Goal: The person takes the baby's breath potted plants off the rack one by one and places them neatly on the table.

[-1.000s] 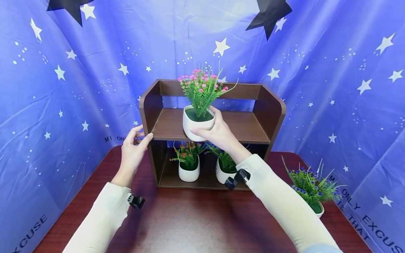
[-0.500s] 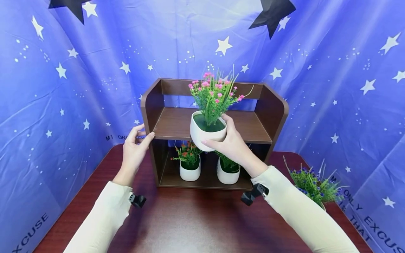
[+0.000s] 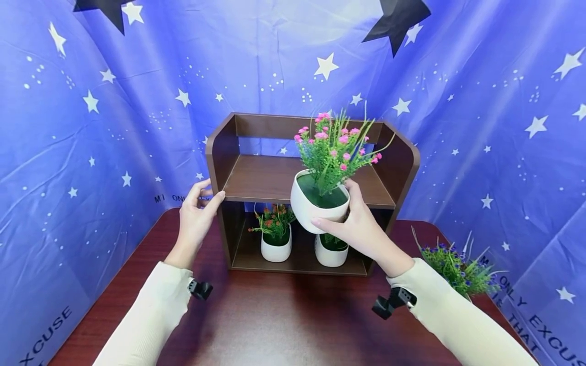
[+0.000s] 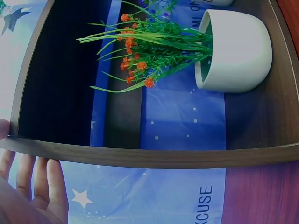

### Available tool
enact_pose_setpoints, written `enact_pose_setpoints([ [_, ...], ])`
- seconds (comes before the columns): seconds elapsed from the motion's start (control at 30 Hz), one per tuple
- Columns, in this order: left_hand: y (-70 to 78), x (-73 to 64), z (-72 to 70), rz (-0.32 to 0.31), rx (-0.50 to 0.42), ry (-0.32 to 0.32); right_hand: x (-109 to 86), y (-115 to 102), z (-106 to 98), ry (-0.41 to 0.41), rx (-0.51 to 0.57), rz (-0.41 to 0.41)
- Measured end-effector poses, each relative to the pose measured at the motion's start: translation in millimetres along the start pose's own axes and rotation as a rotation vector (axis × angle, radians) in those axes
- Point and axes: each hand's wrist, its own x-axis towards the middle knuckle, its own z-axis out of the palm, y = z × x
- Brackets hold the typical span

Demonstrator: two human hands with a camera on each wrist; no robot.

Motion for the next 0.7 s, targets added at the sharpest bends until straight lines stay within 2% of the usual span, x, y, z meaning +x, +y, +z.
enact_pose_setpoints([
  [0.13,0.3,0.2,0.1,-0.001,0.005,-0.008,-8.1,4,-9,0.004,0.004,-0.021],
  [0.4,-33.0,14.0,1.4,-0.017,0.021,0.009,-20.2,10,-25,0.010,-0.014,-0.020],
  [0.53,-35.7,14.4,1.3,-0.009,0.005,0.005,-30.1,12,-31,0.012,-0.039,-0.005],
  [0.7,-34.8,13.4,1.1,-0.012,0.002,0.009,-42.7,17,-37,0.019,-0.069,-0.027],
])
